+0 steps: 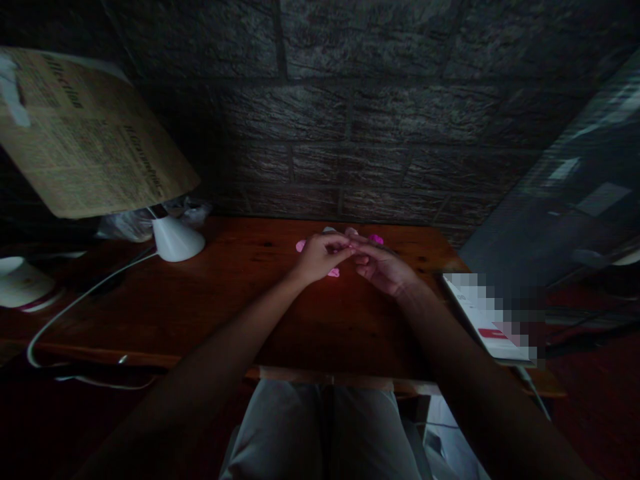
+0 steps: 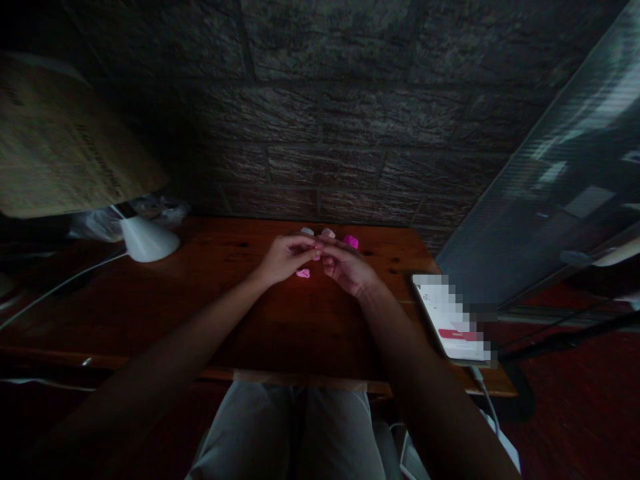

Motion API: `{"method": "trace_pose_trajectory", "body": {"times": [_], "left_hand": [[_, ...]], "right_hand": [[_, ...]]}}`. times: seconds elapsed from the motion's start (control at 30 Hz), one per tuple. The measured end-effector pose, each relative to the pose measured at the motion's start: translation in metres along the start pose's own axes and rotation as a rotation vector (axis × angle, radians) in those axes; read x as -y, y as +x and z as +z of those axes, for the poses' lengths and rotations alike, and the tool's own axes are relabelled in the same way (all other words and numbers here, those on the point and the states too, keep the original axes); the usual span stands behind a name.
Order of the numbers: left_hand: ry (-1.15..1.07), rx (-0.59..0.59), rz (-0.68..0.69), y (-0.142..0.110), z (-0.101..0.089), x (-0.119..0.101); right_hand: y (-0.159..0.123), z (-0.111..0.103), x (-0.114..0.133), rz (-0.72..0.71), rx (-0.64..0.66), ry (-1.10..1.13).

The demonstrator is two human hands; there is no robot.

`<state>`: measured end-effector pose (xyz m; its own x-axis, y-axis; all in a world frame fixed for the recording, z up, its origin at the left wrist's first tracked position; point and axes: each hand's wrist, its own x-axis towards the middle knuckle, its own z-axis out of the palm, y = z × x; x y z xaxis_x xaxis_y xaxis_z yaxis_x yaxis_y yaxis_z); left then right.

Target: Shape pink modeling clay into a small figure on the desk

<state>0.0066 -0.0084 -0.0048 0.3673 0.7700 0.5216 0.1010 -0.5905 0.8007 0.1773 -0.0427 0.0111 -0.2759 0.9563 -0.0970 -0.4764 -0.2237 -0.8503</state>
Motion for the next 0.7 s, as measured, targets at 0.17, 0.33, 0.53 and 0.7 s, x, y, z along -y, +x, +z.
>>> {"method": "trace_pose_trajectory", "body": {"times": [0.17,0.33,0.53,0.7], "left_hand": [[0.0,0.001,0.014,0.0002,0.0003,-0.0001],[-0.035,0.022,0.01,0.0,-0.0002,-0.0011],[-0.03,0.026,0.011,-0.0004,-0.0014,-0.0023],[-0.045,0.058,0.005,0.0001,-0.0015,-0.0019]], "right_hand": [[0.0005,-0.0009,-0.0003,-0.006,-0.007,-0.017],[0.0004,-0.0012,0.0016,-0.003,-0.007,-0.034],[-0.0007,-0.0004,0.0021,0.007,-0.035,0.003],[0.0001,-0.003,0.0018,-0.01,-0.01,-0.027]]}}
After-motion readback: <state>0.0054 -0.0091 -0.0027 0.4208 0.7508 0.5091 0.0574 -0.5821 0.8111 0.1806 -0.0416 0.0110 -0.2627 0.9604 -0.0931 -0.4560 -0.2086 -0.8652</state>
